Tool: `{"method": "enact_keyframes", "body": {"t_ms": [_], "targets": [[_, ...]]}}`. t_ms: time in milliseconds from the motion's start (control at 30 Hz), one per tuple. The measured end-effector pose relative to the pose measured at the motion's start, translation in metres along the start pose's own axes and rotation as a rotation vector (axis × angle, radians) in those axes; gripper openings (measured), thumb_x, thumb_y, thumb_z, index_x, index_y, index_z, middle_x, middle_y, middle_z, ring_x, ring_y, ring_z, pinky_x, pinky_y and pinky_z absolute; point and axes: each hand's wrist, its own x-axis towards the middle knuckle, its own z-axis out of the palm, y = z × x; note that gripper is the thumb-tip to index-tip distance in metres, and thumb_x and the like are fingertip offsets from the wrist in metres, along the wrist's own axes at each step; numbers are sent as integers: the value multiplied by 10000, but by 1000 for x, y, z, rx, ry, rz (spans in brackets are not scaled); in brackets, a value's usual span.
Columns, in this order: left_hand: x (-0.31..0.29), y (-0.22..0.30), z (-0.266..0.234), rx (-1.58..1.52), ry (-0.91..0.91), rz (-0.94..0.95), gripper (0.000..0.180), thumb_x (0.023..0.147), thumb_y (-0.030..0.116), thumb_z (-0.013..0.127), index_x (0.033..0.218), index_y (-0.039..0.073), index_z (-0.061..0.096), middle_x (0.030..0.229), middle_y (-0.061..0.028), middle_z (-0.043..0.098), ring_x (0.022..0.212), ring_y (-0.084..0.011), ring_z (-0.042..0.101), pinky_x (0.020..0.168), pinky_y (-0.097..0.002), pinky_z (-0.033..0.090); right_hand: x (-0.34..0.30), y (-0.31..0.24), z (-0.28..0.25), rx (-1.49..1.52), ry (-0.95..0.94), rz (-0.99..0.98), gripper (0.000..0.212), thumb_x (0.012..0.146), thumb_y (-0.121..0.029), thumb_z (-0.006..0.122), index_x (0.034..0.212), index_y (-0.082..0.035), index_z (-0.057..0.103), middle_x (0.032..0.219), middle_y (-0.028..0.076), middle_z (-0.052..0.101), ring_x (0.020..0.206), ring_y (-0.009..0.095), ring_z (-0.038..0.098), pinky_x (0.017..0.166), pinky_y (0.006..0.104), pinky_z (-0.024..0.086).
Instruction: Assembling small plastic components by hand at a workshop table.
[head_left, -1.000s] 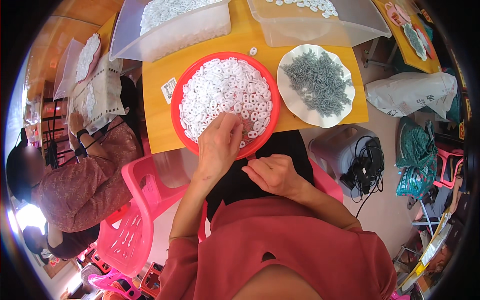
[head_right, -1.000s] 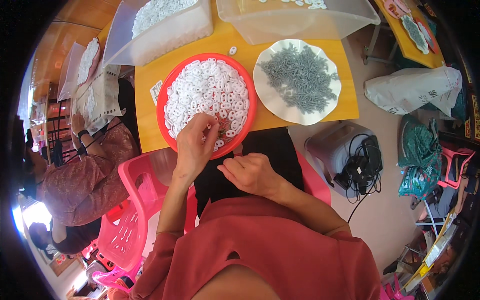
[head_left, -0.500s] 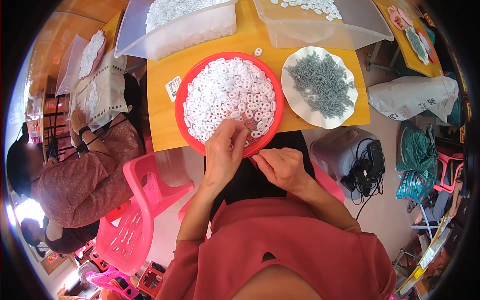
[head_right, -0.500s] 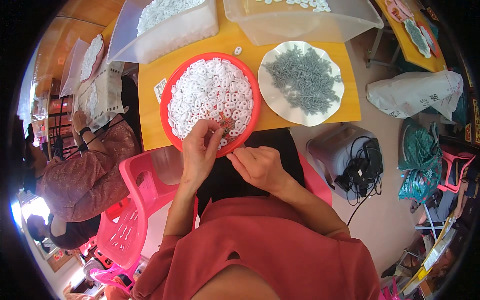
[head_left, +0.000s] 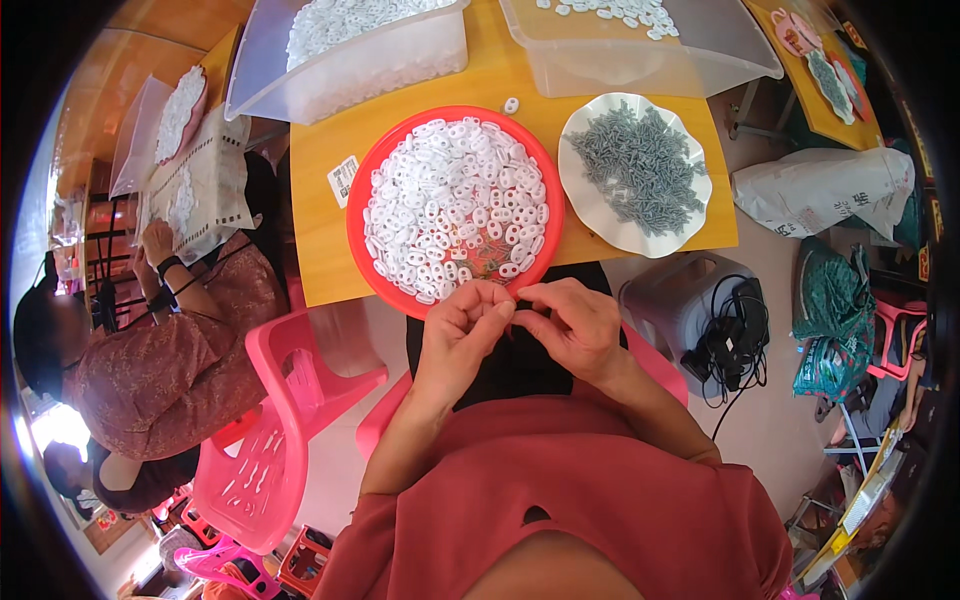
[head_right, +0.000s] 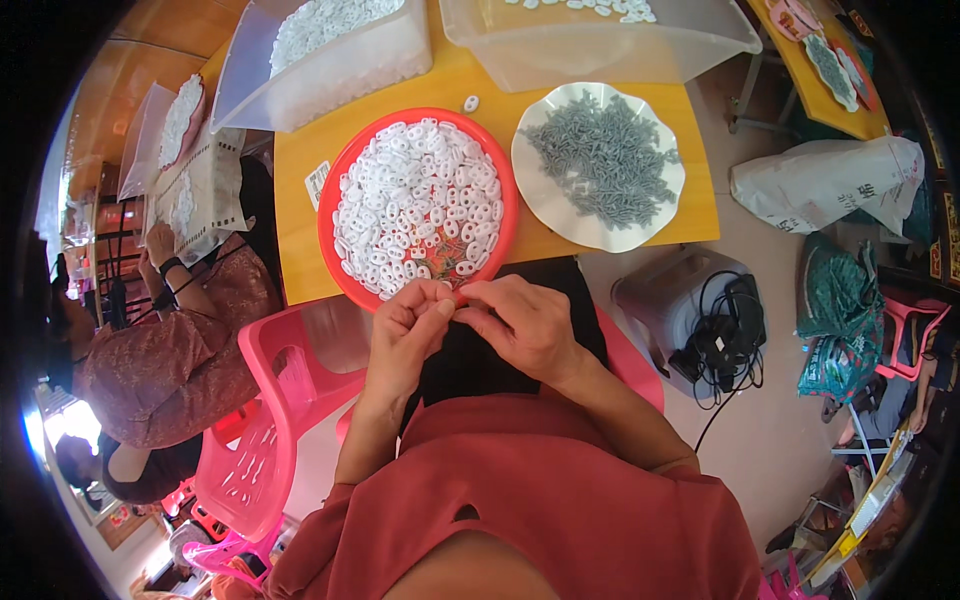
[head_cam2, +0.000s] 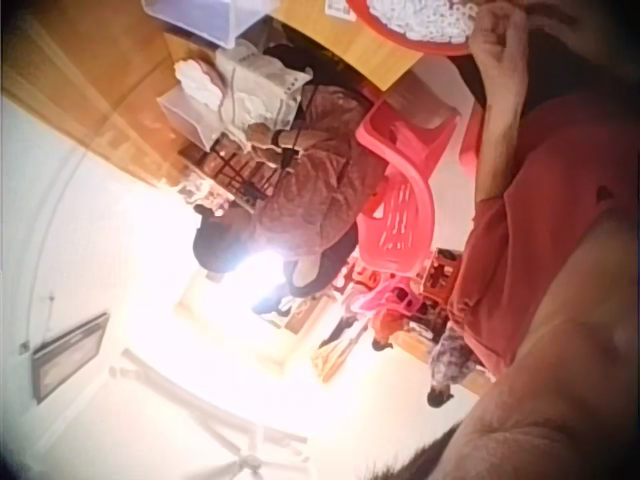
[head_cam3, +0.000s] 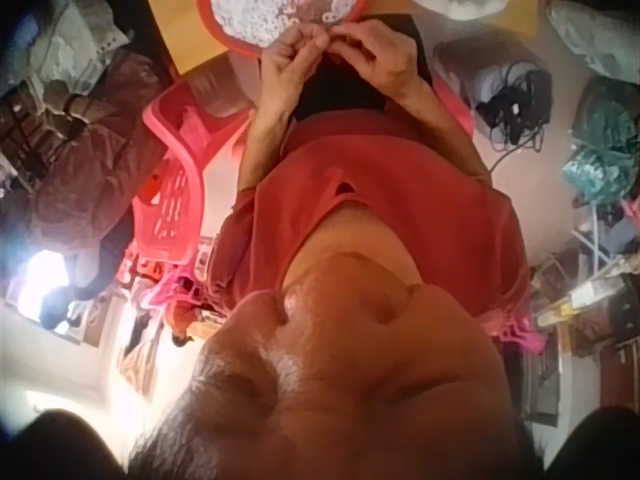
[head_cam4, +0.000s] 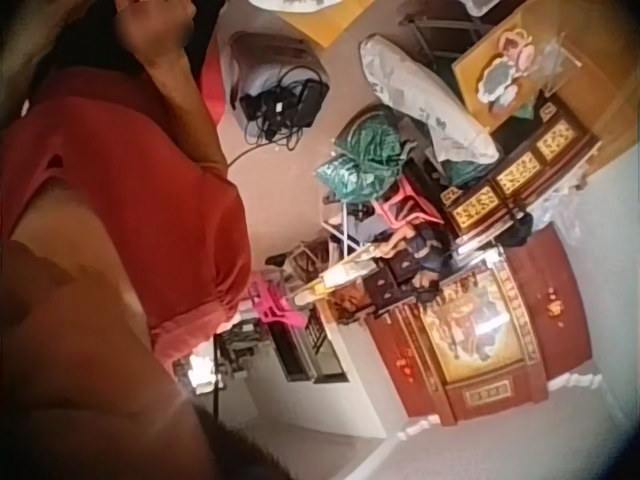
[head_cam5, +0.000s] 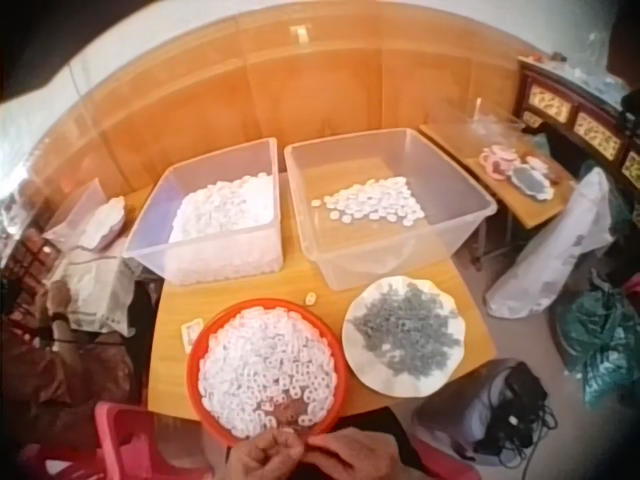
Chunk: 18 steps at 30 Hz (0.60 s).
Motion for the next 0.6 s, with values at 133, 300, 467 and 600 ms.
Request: {"method": "enact_keyframes", "body": {"t_ms": [133, 300, 467, 600], "targets": [[2, -7, 9, -111, 53, -19, 79, 1036, 129, 651, 1046, 52, 663, 692, 103, 523, 557, 26, 350, 497, -183, 221, -2, 5, 6, -66, 81, -175, 292, 800, -48, 852, 1065, -45, 729, 892, 63, 740, 725, 216, 722, 589, 331, 542], [3, -20, 13, -297, 69, -14, 86, 1027, 134, 671, 1058, 55, 661, 673, 100, 528, 524, 23, 342, 470, -192, 208, -4, 2, 0, -128, 80, -215, 278, 813, -28, 831, 1073, -38, 734, 915, 74, 753, 739, 220, 728, 610, 324, 558], [6, -13, 15, -126, 92, 65, 104, 1025, 140, 682, 1065, 46, 665, 689, 88, 550, 560, 8, 412, 498, -189, 282, -4, 7, 0, -28, 83, -150, 247, 838, 2, 787, 1078, -23, 733, 928, 99, 756, 765, 252, 738, 630, 342, 571], [36, -6, -6, 504, 325, 319, 104, 995, 132, 712, 1045, 42, 708, 712, 26, 602, 610, -64, 536, 552, -251, 406, -1, 5, -4, -18, 78, -87, 245, 834, 9, 785, 1071, -18, 731, 933, 114, 756, 778, 274, 742, 641, 349, 578]]}}
